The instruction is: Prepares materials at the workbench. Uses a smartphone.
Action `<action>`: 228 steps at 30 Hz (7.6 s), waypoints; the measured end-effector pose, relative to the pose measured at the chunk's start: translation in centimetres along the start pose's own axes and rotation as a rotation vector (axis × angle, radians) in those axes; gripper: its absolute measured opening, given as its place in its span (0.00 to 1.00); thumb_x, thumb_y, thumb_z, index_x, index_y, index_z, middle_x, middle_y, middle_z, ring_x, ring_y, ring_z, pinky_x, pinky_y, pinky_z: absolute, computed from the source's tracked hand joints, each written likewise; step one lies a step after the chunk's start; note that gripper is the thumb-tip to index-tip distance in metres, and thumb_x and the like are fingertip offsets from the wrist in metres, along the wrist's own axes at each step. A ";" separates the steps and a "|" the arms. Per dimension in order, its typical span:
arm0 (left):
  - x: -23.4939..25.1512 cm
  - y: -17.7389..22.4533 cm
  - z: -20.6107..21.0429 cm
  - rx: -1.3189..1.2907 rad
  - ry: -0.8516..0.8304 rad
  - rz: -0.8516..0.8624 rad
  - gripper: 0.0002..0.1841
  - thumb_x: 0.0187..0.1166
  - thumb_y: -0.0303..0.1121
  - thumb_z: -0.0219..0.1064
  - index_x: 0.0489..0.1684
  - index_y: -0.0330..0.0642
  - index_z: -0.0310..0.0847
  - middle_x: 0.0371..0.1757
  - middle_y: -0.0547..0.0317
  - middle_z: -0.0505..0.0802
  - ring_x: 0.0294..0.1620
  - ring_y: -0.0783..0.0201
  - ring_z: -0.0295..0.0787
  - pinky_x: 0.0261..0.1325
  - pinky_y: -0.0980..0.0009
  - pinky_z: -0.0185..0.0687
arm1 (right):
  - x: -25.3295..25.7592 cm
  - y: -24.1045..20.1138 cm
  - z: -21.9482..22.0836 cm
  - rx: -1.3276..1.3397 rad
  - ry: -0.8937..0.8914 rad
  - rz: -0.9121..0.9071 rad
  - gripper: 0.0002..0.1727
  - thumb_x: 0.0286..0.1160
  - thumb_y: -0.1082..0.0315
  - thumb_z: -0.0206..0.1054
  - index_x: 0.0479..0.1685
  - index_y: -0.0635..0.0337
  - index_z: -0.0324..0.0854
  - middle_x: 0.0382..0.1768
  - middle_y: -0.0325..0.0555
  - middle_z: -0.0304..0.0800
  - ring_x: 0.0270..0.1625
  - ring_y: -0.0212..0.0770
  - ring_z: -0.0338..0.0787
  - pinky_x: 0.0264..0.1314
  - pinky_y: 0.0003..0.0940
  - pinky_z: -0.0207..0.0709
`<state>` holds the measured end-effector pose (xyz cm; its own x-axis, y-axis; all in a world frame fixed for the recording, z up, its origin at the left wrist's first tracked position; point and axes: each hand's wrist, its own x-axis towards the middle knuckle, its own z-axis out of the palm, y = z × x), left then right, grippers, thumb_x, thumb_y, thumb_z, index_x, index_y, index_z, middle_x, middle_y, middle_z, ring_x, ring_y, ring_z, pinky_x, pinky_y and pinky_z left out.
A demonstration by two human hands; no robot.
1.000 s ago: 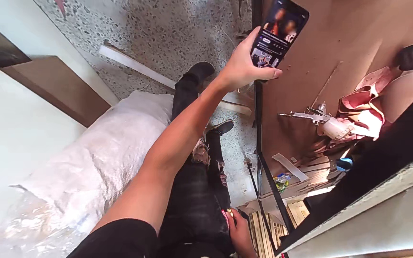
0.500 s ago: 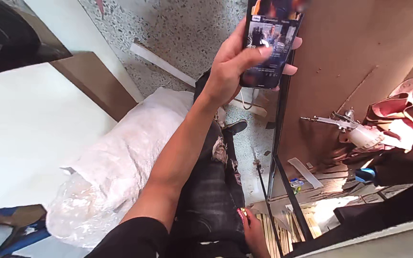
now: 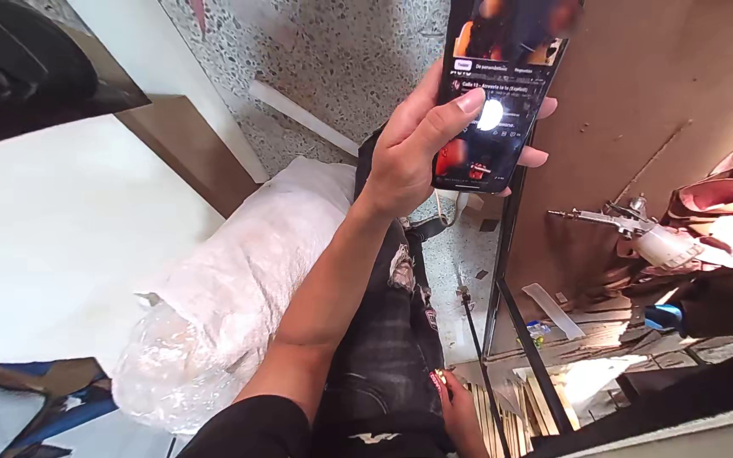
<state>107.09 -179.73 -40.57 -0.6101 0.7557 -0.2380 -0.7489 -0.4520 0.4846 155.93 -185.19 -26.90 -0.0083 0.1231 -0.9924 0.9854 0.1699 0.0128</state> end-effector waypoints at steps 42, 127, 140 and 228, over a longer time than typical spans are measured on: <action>-0.4 0.9 0.2 -0.061 -0.117 -0.041 0.42 0.64 0.20 0.59 0.85 0.38 0.46 0.78 0.23 0.73 0.72 0.23 0.78 0.61 0.32 0.86 | 0.7 -0.7 -0.5 -0.016 -0.060 0.053 0.22 0.88 0.54 0.61 0.65 0.61 0.87 0.45 0.56 0.97 0.49 0.51 0.97 0.61 0.55 0.86; 0.4 -1.7 1.8 -0.025 -0.117 -0.084 0.29 0.74 0.13 0.47 0.79 0.34 0.53 0.67 0.34 0.84 0.65 0.44 0.89 0.63 0.50 0.90 | 2.6 0.7 0.3 0.112 -0.029 0.036 0.22 0.86 0.47 0.62 0.59 0.52 0.90 0.39 0.43 0.96 0.44 0.37 0.95 0.54 0.44 0.88; 0.2 -1.7 1.7 -0.018 -0.130 -0.091 0.30 0.73 0.13 0.48 0.79 0.34 0.53 0.68 0.35 0.83 0.66 0.45 0.88 0.66 0.49 0.88 | 2.8 0.7 0.7 0.143 -0.010 -0.001 0.21 0.86 0.47 0.63 0.56 0.52 0.91 0.35 0.41 0.95 0.39 0.34 0.94 0.49 0.42 0.89; 1.3 -1.0 1.3 -0.121 -0.099 -0.070 0.28 0.79 0.15 0.44 0.81 0.31 0.48 0.74 0.17 0.75 0.73 0.18 0.76 0.64 0.25 0.82 | 3.4 0.4 1.0 0.151 -0.068 0.048 0.22 0.87 0.45 0.61 0.58 0.50 0.90 0.35 0.40 0.94 0.39 0.35 0.93 0.49 0.43 0.88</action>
<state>107.44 -177.68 -40.27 -0.5316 0.8276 -0.1802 -0.8179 -0.4463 0.3632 156.43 -185.70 -30.35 0.0463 0.0604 -0.9971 0.9988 0.0157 0.0473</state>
